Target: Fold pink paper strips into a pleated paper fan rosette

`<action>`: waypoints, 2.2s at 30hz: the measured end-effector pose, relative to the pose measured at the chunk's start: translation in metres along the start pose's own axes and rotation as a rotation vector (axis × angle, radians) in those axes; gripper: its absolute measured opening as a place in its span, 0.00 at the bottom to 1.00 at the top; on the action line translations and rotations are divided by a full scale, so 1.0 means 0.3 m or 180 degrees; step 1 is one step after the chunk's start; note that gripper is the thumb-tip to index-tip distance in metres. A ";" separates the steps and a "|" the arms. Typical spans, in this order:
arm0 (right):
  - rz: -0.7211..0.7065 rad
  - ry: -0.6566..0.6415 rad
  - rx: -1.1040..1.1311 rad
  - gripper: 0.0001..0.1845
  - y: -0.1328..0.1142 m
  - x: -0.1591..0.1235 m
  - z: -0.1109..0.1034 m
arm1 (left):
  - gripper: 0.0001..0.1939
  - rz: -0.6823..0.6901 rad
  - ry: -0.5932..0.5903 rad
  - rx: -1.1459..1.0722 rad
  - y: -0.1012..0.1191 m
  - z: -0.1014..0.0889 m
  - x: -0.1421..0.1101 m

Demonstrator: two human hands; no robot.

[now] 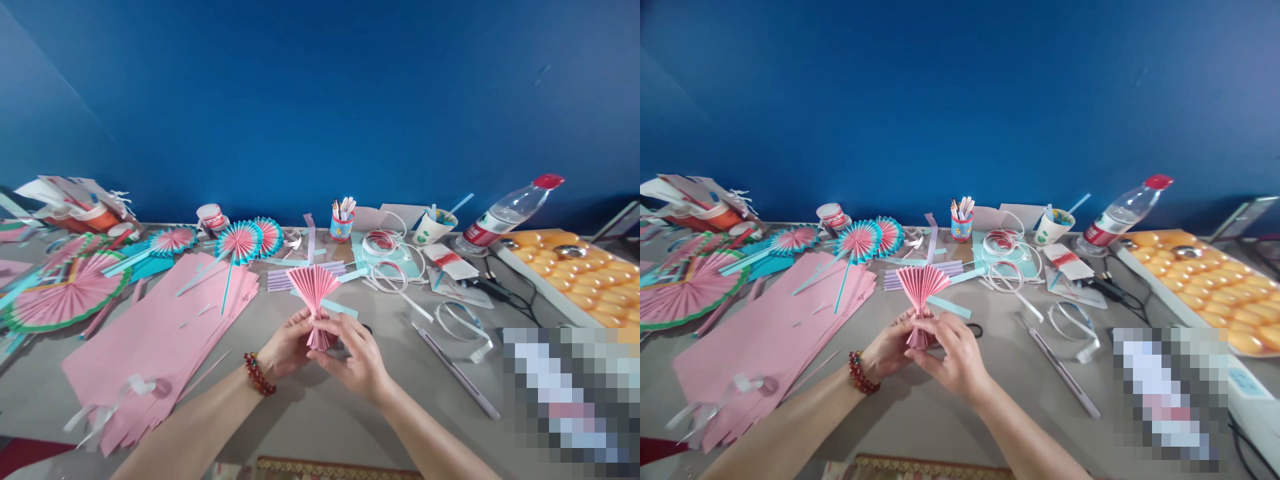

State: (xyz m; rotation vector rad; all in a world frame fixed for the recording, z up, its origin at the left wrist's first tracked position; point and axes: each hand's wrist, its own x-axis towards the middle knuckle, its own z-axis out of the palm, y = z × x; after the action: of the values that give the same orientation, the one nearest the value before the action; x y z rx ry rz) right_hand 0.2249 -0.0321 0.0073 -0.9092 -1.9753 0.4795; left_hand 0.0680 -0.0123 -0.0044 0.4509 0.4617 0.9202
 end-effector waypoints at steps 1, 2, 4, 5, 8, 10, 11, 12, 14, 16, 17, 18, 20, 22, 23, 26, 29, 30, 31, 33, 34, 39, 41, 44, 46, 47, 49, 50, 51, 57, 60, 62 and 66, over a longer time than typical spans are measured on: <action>0.0022 0.0011 0.0023 0.17 0.000 0.000 -0.001 | 0.11 0.0012 -0.0019 0.0023 0.000 0.002 0.000; 0.0038 0.0025 0.0052 0.16 -0.001 0.001 -0.001 | 0.11 0.0019 -0.0030 0.0050 0.001 0.003 0.000; 0.0027 0.0059 0.0131 0.15 -0.001 0.003 -0.001 | 0.11 0.0022 -0.0078 0.0126 0.002 0.005 -0.001; 0.0008 0.0074 0.0172 0.15 0.000 0.005 -0.001 | 0.11 0.0023 -0.0122 0.0168 0.001 0.005 -0.001; -0.0077 0.0082 0.0252 0.18 0.004 0.010 -0.005 | 0.11 0.0039 -0.0226 0.0192 0.000 0.000 0.000; -0.0127 0.0037 0.0252 0.21 0.005 0.015 -0.011 | 0.11 0.0057 -0.0219 0.0084 -0.002 -0.004 0.002; -0.0154 -0.0001 0.0241 0.23 0.005 0.017 -0.015 | 0.11 0.0049 -0.0218 0.0026 -0.003 -0.005 0.002; -0.0174 -0.0049 0.0222 0.24 0.005 0.020 -0.019 | 0.12 0.0039 -0.0223 -0.0020 -0.003 -0.006 0.003; -0.0190 -0.0131 0.0181 0.23 0.003 0.024 -0.026 | 0.12 0.0016 -0.0252 -0.0052 -0.002 -0.007 0.003; -0.0200 -0.0162 0.0179 0.21 0.003 0.027 -0.030 | 0.12 0.0001 -0.0264 -0.0019 -0.001 -0.008 0.003; -0.0210 -0.0156 0.0194 0.20 0.004 0.027 -0.031 | 0.12 0.0006 -0.0262 0.0008 -0.001 -0.008 0.003; -0.0225 -0.0142 0.0216 0.19 0.005 0.027 -0.030 | 0.12 0.0009 -0.0257 0.0040 -0.001 -0.009 0.003; -0.0242 -0.0109 0.0251 0.18 0.007 0.026 -0.027 | 0.12 0.0008 -0.0256 0.0096 -0.002 -0.010 0.003; -0.0241 -0.0078 0.0268 0.17 0.009 0.024 -0.024 | 0.13 0.0010 -0.0266 0.0121 -0.003 -0.011 0.003; -0.0238 -0.0076 0.0284 0.16 0.008 0.024 -0.024 | 0.13 0.0003 -0.0268 0.0123 -0.003 -0.011 0.002; -0.0237 -0.0087 0.0334 0.16 0.004 0.024 -0.025 | 0.13 -0.0042 -0.0256 0.0108 -0.002 -0.014 0.002; -0.0181 -0.0107 0.0336 0.18 -0.001 0.025 -0.027 | 0.12 -0.0088 -0.0220 0.0041 -0.002 -0.023 0.002; -0.0166 -0.0107 0.0328 0.19 -0.002 0.025 -0.027 | 0.13 -0.0100 -0.0193 0.0005 -0.002 -0.027 0.003; -0.0160 -0.0105 0.0319 0.20 -0.002 0.024 -0.026 | 0.12 -0.0117 -0.0159 -0.0031 -0.003 -0.031 0.003; -0.0177 -0.0082 0.0290 0.20 0.000 0.022 -0.022 | 0.12 -0.0160 -0.0085 -0.0090 -0.004 -0.037 0.002; -0.0197 -0.0056 0.0272 0.20 0.001 0.021 -0.020 | 0.11 -0.0181 -0.0038 -0.0117 -0.004 -0.037 0.002; -0.0235 0.0115 0.0203 0.20 -0.001 0.013 -0.009 | 0.14 -0.0261 0.0059 -0.0239 -0.002 -0.024 -0.001; -0.0163 0.0141 0.0179 0.22 -0.004 0.010 -0.007 | 0.14 -0.0207 0.0021 -0.0253 -0.001 -0.018 -0.001; -0.0072 0.0137 0.0207 0.24 -0.007 0.006 -0.006 | 0.11 -0.0070 -0.0050 -0.0232 -0.003 -0.014 0.001; -0.0047 0.0122 0.0251 0.25 -0.007 0.004 -0.005 | 0.10 -0.0014 -0.0109 -0.0235 -0.003 -0.013 0.003; -0.0043 0.0121 0.0262 0.26 -0.007 0.002 -0.004 | 0.10 -0.0006 -0.0136 -0.0241 -0.004 -0.012 0.003; -0.0044 0.0127 0.0249 0.26 -0.006 0.000 -0.001 | 0.10 0.0003 -0.0150 -0.0248 -0.003 -0.011 0.004; -0.0048 0.0141 0.0233 0.26 -0.005 -0.001 0.001 | 0.11 0.0007 -0.0138 -0.0240 -0.003 -0.009 0.004; -0.0050 0.0163 0.0210 0.25 -0.004 -0.002 0.002 | 0.11 0.0011 -0.0106 -0.0227 -0.002 -0.008 0.004; -0.0032 0.0149 0.0133 0.23 0.003 -0.001 0.000 | 0.12 0.0071 -0.0076 -0.0058 0.001 -0.002 0.004; -0.0003 0.0053 0.0172 0.23 0.007 -0.005 -0.001 | 0.11 0.0137 -0.0161 0.0096 0.005 0.002 0.003; 0.0044 0.0046 0.0213 0.22 0.007 -0.009 0.002 | 0.11 0.0170 -0.0188 0.0184 0.010 0.005 0.002; 0.0244 0.0216 0.0385 0.18 0.000 -0.017 0.004 | 0.11 0.0181 -0.0278 0.0277 0.023 0.003 0.001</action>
State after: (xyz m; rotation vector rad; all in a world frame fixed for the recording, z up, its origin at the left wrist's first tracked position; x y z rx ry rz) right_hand 0.2256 -0.0358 0.0038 -0.9153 -1.8347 0.5976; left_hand 0.0642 -0.0086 0.0000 0.5839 0.4120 0.9337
